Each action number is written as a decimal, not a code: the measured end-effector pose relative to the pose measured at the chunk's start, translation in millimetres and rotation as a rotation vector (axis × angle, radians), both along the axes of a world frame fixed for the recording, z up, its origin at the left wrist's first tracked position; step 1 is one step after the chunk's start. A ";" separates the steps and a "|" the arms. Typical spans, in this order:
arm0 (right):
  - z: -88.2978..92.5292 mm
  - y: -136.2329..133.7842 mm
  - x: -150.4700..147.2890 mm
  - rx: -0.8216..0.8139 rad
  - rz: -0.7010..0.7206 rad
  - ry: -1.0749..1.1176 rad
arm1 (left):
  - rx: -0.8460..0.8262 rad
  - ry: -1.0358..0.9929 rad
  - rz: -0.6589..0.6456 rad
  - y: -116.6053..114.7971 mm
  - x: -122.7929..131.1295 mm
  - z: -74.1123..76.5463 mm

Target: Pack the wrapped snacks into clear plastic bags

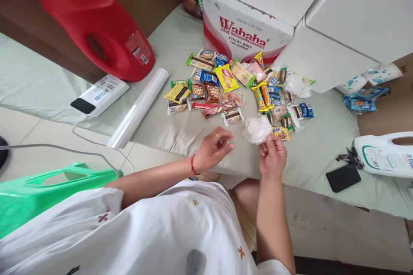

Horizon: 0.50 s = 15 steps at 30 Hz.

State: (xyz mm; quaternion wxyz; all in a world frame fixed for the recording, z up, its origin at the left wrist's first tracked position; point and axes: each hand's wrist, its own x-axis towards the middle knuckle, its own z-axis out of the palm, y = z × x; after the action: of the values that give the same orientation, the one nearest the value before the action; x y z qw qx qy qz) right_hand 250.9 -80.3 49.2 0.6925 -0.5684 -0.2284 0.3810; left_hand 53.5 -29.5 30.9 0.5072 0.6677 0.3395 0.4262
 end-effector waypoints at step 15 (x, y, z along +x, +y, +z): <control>5.3 -9.3 22.1 0.045 -0.256 -0.255 | -0.892 -0.438 -0.111 20.4 -1.7 -10.7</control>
State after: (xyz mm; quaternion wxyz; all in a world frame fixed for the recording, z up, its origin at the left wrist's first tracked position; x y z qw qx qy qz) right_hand 273.0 -89.5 54.5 0.7134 -0.6208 -0.2487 0.2092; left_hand 51.9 -9.1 20.3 0.8247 0.2976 0.3383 0.3418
